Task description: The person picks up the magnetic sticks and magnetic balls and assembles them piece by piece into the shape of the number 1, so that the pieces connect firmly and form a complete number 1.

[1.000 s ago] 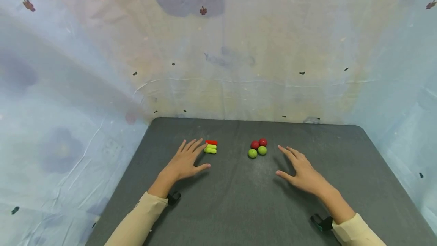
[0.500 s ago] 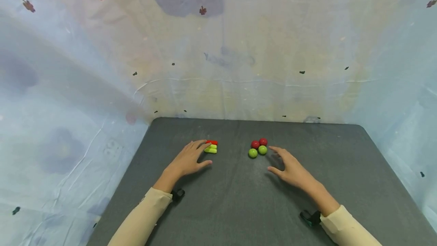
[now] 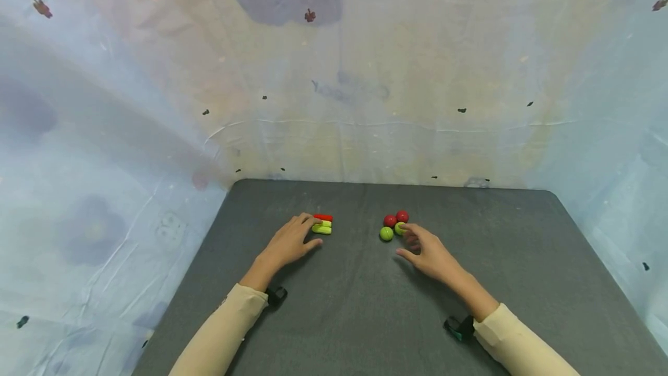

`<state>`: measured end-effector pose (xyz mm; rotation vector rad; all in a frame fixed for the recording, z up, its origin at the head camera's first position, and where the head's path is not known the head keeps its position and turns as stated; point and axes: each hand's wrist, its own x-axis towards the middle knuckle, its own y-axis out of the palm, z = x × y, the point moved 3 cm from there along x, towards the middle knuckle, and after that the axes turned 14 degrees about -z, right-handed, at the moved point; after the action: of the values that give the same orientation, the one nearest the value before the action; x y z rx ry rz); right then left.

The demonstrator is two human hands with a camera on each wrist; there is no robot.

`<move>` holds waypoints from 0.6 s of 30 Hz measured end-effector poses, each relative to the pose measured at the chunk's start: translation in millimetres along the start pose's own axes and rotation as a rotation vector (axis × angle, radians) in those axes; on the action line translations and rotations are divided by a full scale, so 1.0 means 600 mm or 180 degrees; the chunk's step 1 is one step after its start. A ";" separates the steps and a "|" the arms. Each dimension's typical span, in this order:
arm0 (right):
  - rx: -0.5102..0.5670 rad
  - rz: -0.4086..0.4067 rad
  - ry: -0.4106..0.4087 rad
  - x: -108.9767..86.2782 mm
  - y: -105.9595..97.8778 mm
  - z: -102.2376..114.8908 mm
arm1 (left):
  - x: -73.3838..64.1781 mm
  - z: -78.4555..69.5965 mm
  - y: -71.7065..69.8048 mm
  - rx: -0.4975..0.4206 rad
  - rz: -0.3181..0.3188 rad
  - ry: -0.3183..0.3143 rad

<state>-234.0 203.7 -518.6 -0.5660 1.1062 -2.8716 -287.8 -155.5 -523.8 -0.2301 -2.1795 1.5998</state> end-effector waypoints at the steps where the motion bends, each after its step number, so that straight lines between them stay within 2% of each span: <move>1: 0.0014 0.0002 0.0022 0.002 0.002 0.001 | 0.001 -0.001 0.001 -0.0001 -0.0021 -0.0003; 5: 0.0010 0.0008 0.0084 0.007 0.009 0.007 | 0.005 -0.005 0.001 0.0001 -0.0071 -0.0007; 12: 0.0012 0.0108 0.0147 0.018 0.023 0.015 | 0.010 -0.012 0.006 -0.0016 -0.0001 -0.0050; 18: -0.0101 0.0118 0.0149 0.026 0.031 0.020 | 0.010 -0.012 0.009 -0.0043 -0.0044 -0.0045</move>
<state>-246.5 179.6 -517.3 -0.4764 1.1577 -2.8546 -290.9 -145.0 -525.8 -0.2078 -2.1983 1.5841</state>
